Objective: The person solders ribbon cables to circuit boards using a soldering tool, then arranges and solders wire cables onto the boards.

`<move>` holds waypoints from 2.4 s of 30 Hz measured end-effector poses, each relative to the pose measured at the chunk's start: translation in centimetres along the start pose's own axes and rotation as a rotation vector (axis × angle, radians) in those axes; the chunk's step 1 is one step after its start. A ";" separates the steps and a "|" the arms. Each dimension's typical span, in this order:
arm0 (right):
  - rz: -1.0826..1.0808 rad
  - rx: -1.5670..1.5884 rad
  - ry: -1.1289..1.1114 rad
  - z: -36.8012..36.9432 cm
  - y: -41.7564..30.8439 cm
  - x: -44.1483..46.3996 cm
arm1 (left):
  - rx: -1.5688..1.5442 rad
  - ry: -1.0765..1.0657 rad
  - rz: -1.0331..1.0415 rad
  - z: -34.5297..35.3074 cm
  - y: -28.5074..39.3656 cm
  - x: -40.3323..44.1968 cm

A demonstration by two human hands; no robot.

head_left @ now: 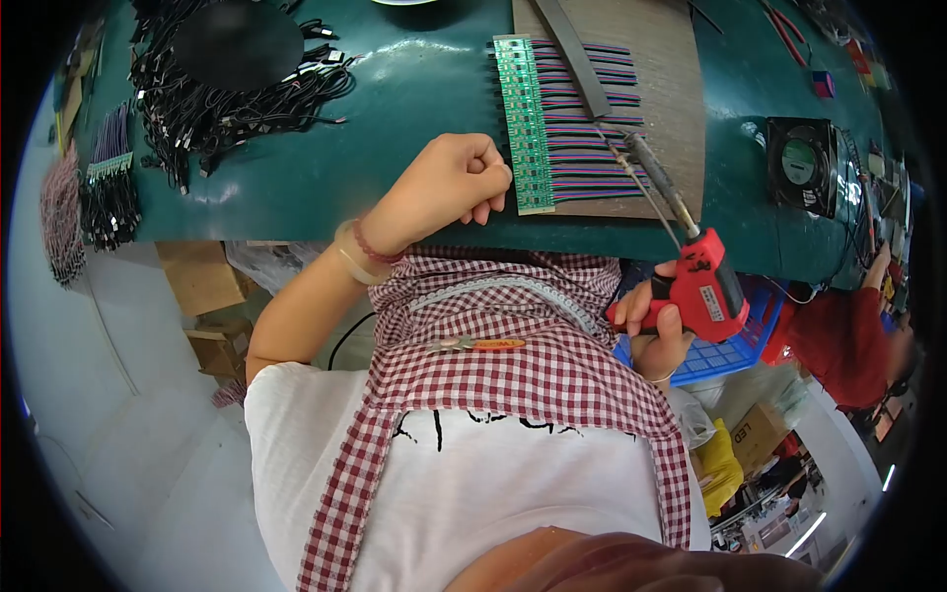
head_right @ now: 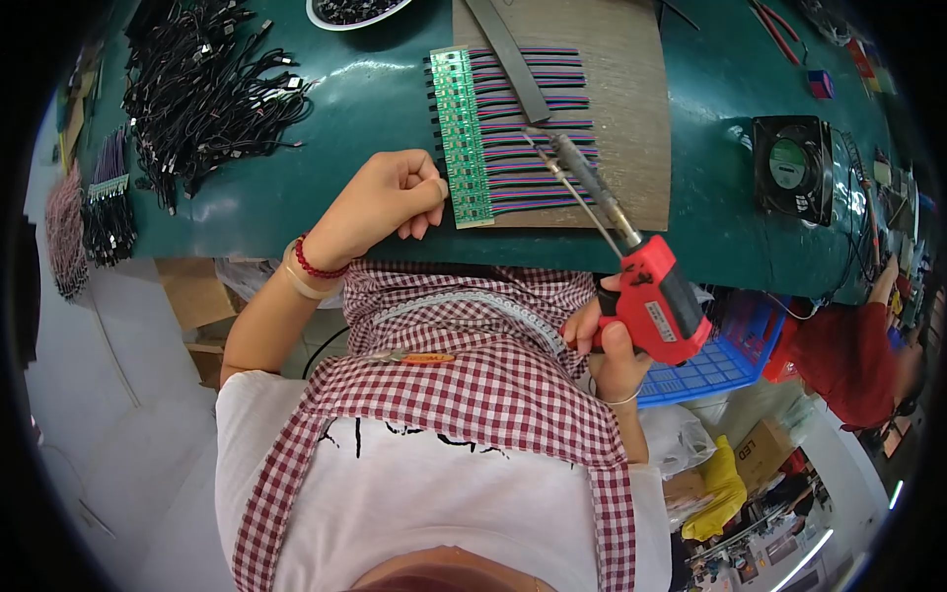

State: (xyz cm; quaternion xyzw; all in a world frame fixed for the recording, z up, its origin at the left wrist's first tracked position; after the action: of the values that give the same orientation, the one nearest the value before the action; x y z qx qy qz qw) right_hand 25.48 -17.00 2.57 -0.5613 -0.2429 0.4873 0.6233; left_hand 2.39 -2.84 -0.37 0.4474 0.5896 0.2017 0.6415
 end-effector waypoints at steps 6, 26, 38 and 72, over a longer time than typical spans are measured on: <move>-0.089 0.009 0.074 -0.9 -0.8 0.7 | 0.328 0.121 0.270 -3.4 3.4 0.6; -0.048 0.351 0.161 -1.0 -2.7 3.4 | 1.093 0.857 1.001 -9.0 10.4 11.0; 0.019 0.370 0.051 0.5 -2.6 3.1 | 0.430 0.614 0.865 -5.9 10.3 5.4; -0.263 -0.375 -0.312 6.8 -1.9 1.8 | 0.328 0.018 0.507 3.7 4.1 -7.0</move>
State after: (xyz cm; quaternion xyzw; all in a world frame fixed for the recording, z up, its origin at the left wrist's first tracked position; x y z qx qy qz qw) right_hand 21.09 -12.02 5.64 -0.5487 -0.4928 0.4291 0.5215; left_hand 5.39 -7.45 6.65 0.6762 0.4896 0.2613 0.4846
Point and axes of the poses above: each hand's wrist, its own x-axis towards the middle knuckle, its own z-axis out of the palm, y = z × x, the point moved 3 cm from there along x, towards the middle knuckle, and after that the axes turned 15 degrees about y, right-handed, at the moved point
